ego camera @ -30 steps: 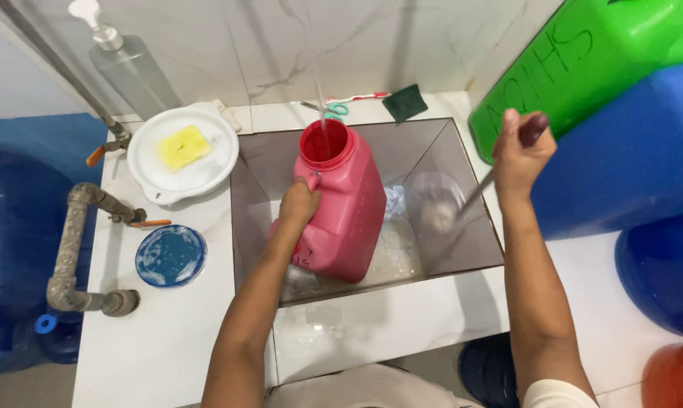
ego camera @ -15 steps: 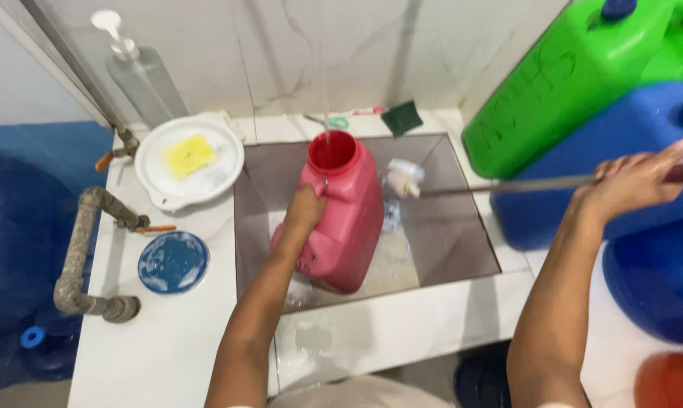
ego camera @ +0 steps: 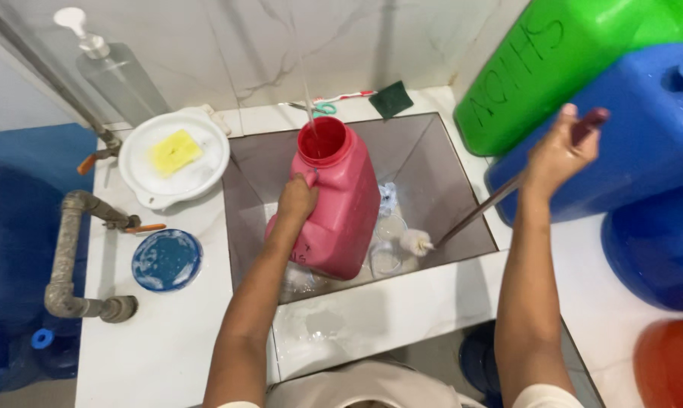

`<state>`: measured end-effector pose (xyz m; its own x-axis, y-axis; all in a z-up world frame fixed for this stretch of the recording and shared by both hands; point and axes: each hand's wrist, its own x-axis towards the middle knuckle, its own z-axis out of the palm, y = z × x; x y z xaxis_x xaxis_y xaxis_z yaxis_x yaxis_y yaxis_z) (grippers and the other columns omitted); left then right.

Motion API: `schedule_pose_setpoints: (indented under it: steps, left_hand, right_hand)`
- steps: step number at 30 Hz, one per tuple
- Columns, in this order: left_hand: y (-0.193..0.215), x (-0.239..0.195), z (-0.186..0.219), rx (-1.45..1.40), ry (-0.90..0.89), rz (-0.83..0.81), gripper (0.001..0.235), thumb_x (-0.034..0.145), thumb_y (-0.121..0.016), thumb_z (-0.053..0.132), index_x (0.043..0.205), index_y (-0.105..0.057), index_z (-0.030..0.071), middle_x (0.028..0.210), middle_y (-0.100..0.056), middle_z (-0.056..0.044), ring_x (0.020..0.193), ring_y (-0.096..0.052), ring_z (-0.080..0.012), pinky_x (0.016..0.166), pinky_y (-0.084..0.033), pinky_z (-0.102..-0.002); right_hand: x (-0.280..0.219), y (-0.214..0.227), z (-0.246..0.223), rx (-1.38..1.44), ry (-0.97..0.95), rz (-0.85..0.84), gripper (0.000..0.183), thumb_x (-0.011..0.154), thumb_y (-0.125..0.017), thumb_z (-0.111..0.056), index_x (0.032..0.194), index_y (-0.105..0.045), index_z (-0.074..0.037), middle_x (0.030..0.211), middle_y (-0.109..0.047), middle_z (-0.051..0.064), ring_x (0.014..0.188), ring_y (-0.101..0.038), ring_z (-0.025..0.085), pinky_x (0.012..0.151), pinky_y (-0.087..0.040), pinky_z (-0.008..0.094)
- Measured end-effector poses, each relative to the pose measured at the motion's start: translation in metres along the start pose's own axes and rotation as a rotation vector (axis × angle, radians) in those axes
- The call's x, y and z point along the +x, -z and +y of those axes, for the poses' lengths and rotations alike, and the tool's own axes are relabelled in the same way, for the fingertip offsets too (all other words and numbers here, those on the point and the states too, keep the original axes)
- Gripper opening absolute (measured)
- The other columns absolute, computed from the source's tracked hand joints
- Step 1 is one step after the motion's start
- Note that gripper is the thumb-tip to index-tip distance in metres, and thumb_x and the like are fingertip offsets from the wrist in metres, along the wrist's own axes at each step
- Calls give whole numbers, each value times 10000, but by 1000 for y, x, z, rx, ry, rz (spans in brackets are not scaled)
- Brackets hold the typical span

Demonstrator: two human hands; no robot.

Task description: The person cleans a pink plastic jerrycan and its blue lid in a sink. They use a yellow sponge to scrub the exterior and interior, a toothbrush to clean the rim, and a long-handled brush for the inside. The person rinses the container and lid with running water and secures the lid on the jerrycan.

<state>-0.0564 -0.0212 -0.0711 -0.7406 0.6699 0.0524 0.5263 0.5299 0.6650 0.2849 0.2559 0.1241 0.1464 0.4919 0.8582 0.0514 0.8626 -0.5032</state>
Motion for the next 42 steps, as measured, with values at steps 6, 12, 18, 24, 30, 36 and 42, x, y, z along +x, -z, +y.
schedule_pose_setpoints:
  steps: [6,12,18,24,30,36,42]
  left_hand:
    - [15,1,3,-63,21,-16,342,878,-630,227,1100,-632,-33,1010,-696,-322,1004,-667,-489,895,-528,-548]
    - [17,-1,33,-78,-169,-69,272,850,-630,191,1056,-652,15,978,-711,-270,963,-682,-449,859,-532,-533]
    - [20,-14,74,-31,-396,-133,215,896,-627,227,970,-669,30,936,-718,-227,931,-699,-404,840,-528,-518]
    - [24,-30,94,214,-552,-283,251,866,-636,258,981,-672,38,904,-734,-213,863,-703,-408,781,-546,-532]
    - [40,-26,63,326,-634,-333,296,892,-637,353,979,-662,71,821,-729,-213,740,-705,-413,690,-558,-543]
    - [45,-15,30,408,-730,-347,296,888,-649,371,932,-624,80,761,-726,-165,680,-705,-395,622,-555,-525]
    - [27,-18,28,397,-830,-318,286,921,-672,355,901,-601,79,739,-704,-135,650,-698,-363,573,-550,-497]
  right_hand:
    - [76,44,-19,614,-341,108,395,1130,-574,-213,783,-425,-98,604,-385,11,478,-378,136,384,-329,293]
    - [147,38,40,595,-574,-125,326,1088,-612,-229,835,-486,-67,678,-474,57,551,-470,170,489,-415,321]
    - [143,-35,-18,729,-585,-539,282,1047,-649,-245,888,-547,-35,751,-563,103,623,-563,205,595,-500,350]
    - [43,-109,-94,876,-556,-1023,247,928,-625,-239,988,-624,1,787,-636,115,678,-650,216,647,-578,368]
    - [-125,-41,-58,1010,-757,-473,389,1104,-480,-292,787,-469,-67,596,-434,26,482,-380,136,455,-349,288]
    - [-174,-55,-66,921,-433,-559,355,1076,-481,-171,747,-440,-46,572,-425,40,476,-421,165,464,-401,321]
    - [-167,-67,-102,955,-493,-751,279,999,-468,-69,730,-399,-34,620,-408,51,528,-365,151,512,-322,317]
